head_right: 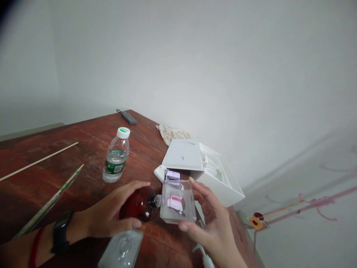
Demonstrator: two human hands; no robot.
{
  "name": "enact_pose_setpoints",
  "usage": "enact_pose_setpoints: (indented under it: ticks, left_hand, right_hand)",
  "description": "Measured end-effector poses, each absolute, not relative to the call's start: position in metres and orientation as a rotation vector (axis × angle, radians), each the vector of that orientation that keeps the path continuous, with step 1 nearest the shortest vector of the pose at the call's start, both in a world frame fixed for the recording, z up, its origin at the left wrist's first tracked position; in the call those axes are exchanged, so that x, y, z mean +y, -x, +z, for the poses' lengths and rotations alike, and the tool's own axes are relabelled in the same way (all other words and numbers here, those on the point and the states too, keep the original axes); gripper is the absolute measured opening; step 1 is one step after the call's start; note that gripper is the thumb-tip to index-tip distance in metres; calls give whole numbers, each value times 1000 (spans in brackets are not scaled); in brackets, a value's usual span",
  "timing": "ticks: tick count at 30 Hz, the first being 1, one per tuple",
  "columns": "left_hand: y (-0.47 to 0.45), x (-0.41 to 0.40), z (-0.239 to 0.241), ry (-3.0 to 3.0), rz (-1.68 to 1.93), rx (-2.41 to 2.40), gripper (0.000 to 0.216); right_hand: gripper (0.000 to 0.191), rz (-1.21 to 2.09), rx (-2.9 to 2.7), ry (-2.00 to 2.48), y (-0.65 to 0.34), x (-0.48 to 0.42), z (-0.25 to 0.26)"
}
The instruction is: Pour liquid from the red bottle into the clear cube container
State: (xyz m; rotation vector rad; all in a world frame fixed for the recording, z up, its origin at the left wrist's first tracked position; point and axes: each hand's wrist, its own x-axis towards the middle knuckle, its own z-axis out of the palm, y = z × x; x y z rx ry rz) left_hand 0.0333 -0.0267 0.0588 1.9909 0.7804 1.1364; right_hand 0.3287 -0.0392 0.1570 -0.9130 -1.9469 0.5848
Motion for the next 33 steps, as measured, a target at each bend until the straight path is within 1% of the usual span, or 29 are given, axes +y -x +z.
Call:
enact_pose_setpoints:
  ticks: [4, 12, 19, 26, 33]
  left_hand:
    - [-33, -25, 57, -1993, 1126, 779, 77]
    - [-29, -21, 54, -1997, 1141, 729, 76]
    - [-25, -18, 55, -1996, 1143, 729, 73]
    - [-22, -10, 48, -2077, 1147, 727, 77]
    - [-15, -14, 59, -2074, 1092, 744, 71]
  right_hand:
    - [71, 531, -1934, 916, -327, -37, 162]
    - [75, 561, -1942, 968, -325, -37, 159]
    - [71, 530, -2023, 963, -316, -35, 172]
    - [69, 533, -2049, 935, -305, -34, 181]
    - [71, 551, -2074, 971, -303, -32, 183]
